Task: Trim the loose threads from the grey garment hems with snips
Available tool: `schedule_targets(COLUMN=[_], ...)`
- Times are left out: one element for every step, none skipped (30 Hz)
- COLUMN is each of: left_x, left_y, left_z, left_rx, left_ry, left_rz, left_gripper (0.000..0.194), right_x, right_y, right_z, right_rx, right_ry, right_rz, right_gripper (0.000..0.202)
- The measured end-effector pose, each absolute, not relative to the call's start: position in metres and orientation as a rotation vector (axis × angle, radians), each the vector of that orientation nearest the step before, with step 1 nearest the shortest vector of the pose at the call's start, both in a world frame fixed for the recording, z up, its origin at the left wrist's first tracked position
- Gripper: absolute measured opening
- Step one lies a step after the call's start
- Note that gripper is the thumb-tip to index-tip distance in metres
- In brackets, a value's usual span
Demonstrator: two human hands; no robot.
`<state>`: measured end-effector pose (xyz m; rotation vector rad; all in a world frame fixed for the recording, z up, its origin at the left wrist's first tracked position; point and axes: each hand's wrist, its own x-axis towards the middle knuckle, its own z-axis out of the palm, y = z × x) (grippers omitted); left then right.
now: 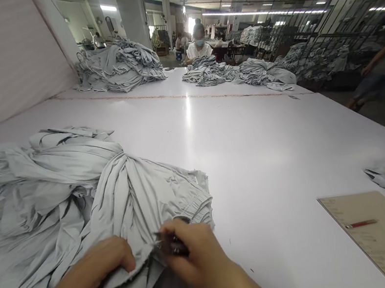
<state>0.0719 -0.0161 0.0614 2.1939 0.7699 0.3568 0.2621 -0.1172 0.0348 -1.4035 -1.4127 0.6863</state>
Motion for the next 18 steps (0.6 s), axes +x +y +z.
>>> schedule_targets(left_x=[0.073, 0.075, 0.077, 0.08, 0.083, 0.086, 0.088, 0.089, 0.091, 0.092, 0.092, 0.093, 0.094, 0.094, 0.095, 0.095, 0.094, 0.094], left_y=[-0.013, -0.01, -0.007, -0.005, -0.004, -0.004, -0.005, -0.007, -0.009, -0.012, -0.014, -0.017, -0.018, -0.02, -0.021, -0.022, -0.023, -0.025], left_z=[0.064, 0.065, 0.066, 0.067, 0.067, 0.068, 0.068, 0.07, 0.072, 0.074, 0.076, 0.079, 0.081, 0.082, 0.082, 0.082, 0.081, 0.08], left_rx=[2.082, 1.938, 1.785, 1.648, 1.518, 1.394, 1.282, 1.19, 1.114, 1.047, 1.008, 1.004, 1.009, 1.016, 1.026, 1.044, 1.078, 1.131], left_ry=[0.72, 0.672, 0.64, 0.625, 0.637, 0.675, 0.738, 0.802, 0.86, 0.916, 0.964, 0.995, 1.011, 1.013, 0.998, 0.971, 0.945, 0.93], left_rz=[0.219, 0.135, 0.099, 0.09, 0.102, 0.131, 0.182, 0.242, 0.305, 0.362, 0.407, 0.427, 0.426, 0.412, 0.398, 0.389, 0.387, 0.388], left_gripper=[0.018, 0.007, 0.01, 0.023, 0.033, 0.038, 0.039, 0.037, 0.033, 0.029, 0.027, 0.028, 0.031, 0.035, 0.038, 0.04, 0.041, 0.042], right_x=[0.265, 0.266, 0.267, 0.266, 0.265, 0.264, 0.263, 0.261, 0.26, 0.259, 0.258, 0.257, 0.255, 0.253, 0.25, 0.247, 0.244, 0.241], right_y=[-0.116, -0.114, -0.113, -0.112, -0.112, -0.113, -0.114, -0.116, -0.119, -0.123, -0.126, -0.13, -0.133, -0.135, -0.137, -0.138, -0.138, -0.137], right_z=[0.036, 0.037, 0.036, 0.035, 0.033, 0.032, 0.03, 0.03, 0.03, 0.031, 0.032, 0.034, 0.037, 0.039, 0.04, 0.041, 0.041, 0.041], right_rx=[-1.409, -1.407, -1.403, -1.403, -1.418, -1.453, -1.505, -1.56, -1.604, -1.625, -1.618, -1.585, -1.536, -1.483, -1.434, -1.393, -1.37, -1.366], right_ry=[-1.33, -1.252, -1.193, -1.156, -1.141, -1.147, -1.168, -1.193, -1.215, -1.232, -1.247, -1.26, -1.279, -1.308, -1.345, -1.385, -1.419, -1.446], right_rz=[0.731, 0.782, 0.832, 0.871, 0.891, 0.883, 0.841, 0.77, 0.694, 0.63, 0.594, 0.59, 0.608, 0.636, 0.654, 0.647, 0.616, 0.568], right_gripper=[0.004, 0.002, 0.007, 0.009, 0.009, 0.008, 0.007, 0.006, 0.008, 0.009, 0.009, 0.01, 0.012, 0.017, 0.023, 0.029, 0.033, 0.036])
